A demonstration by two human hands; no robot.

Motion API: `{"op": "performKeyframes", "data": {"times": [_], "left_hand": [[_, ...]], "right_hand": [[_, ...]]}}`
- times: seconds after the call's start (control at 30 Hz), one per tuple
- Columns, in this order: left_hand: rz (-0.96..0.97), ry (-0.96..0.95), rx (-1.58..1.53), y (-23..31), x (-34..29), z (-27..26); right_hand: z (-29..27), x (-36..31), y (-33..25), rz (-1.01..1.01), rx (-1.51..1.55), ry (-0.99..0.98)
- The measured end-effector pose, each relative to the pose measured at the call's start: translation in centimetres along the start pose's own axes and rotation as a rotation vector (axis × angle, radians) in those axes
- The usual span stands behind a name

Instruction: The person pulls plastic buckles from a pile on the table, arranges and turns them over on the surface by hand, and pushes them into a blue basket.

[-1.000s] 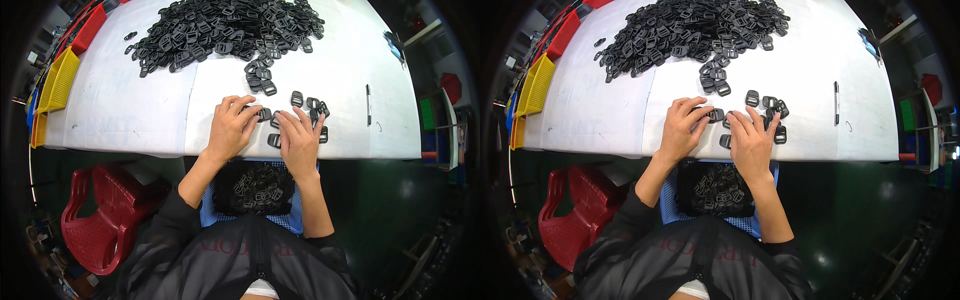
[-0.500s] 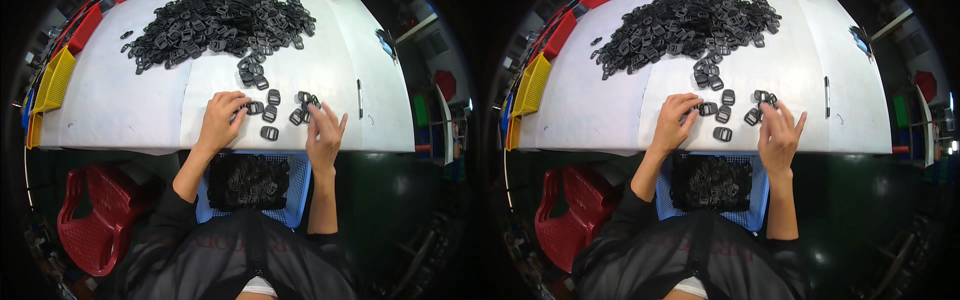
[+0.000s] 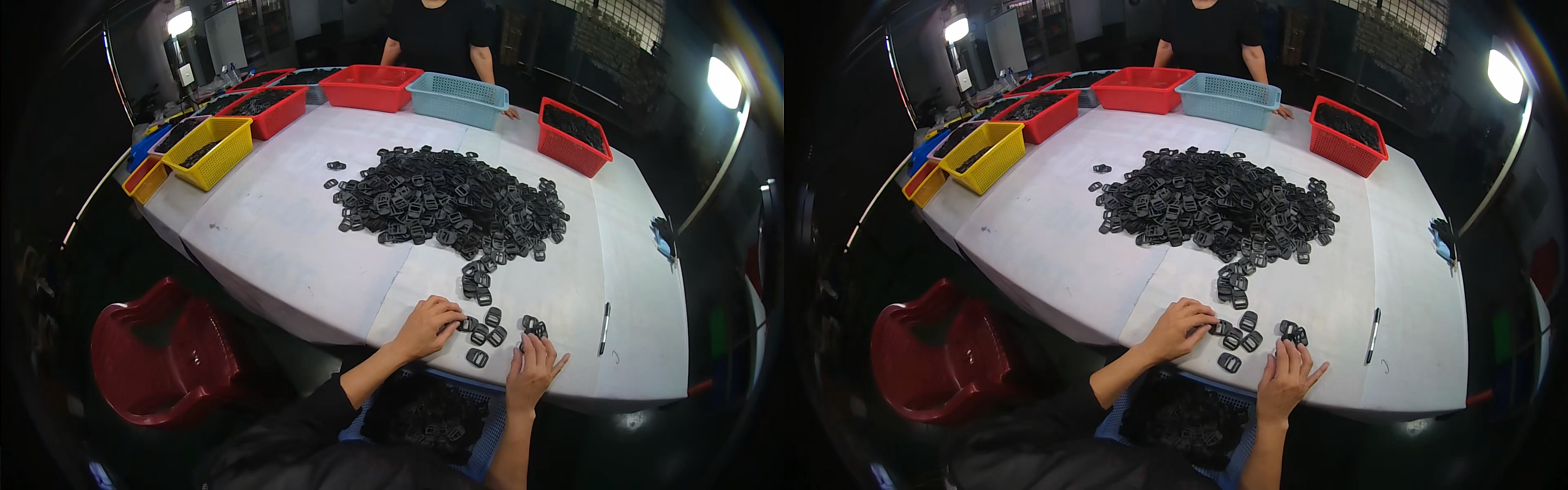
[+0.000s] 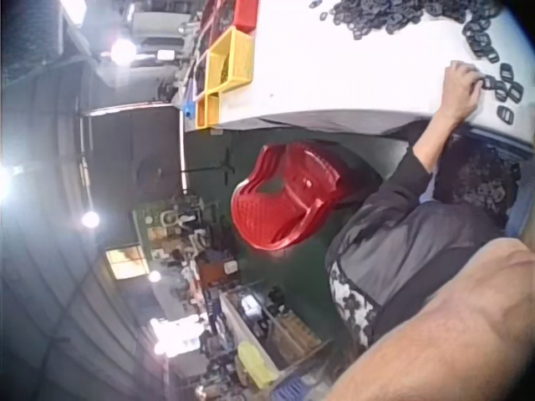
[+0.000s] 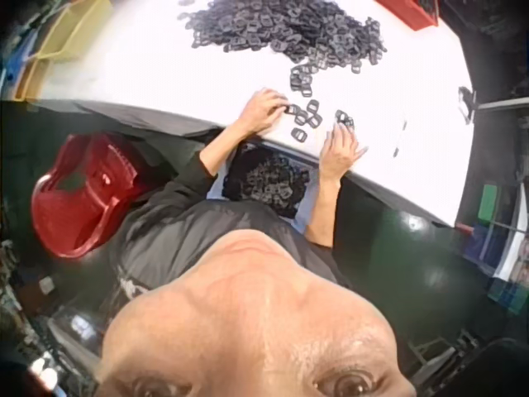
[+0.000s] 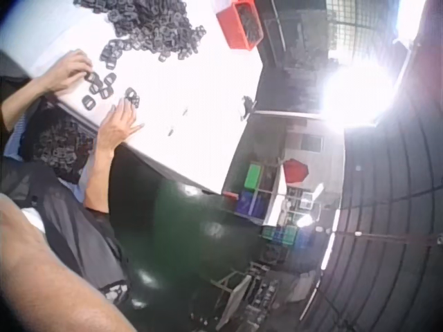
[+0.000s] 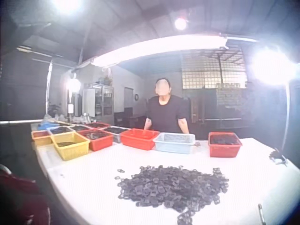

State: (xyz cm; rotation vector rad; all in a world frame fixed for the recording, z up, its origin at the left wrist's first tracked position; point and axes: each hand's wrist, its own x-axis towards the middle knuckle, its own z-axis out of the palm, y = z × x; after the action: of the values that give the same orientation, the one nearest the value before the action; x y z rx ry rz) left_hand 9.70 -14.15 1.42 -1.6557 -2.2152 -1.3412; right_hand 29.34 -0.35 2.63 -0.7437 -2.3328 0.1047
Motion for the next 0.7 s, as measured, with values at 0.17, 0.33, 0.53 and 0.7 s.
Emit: {"op": "performKeyframes", "data": {"times": [0.17, 0.33, 0.53, 0.7], "left_hand": [[-0.025, -0.030, 0.012, -0.3, 0.3, 0.2], [-0.022, -0.026, 0.004, -0.1, 0.2, 0.2], [-0.047, 0.083, -0.039, 0.3, 0.3, -0.5], [-0.014, 0.058, 0.194, -3.0, 1.8, -1.3]], "right_hand": [[0.3, 0.4, 1.8, 0.074, -0.052, -0.074], [1.8, 0.5, 2.6, 0.041, -0.055, -0.006], [2.3, 0.3, 1.9, 0.034, -0.066, 0.068], [2.9, 0.0, 2.5, 0.002, -0.106, 0.157]]}}
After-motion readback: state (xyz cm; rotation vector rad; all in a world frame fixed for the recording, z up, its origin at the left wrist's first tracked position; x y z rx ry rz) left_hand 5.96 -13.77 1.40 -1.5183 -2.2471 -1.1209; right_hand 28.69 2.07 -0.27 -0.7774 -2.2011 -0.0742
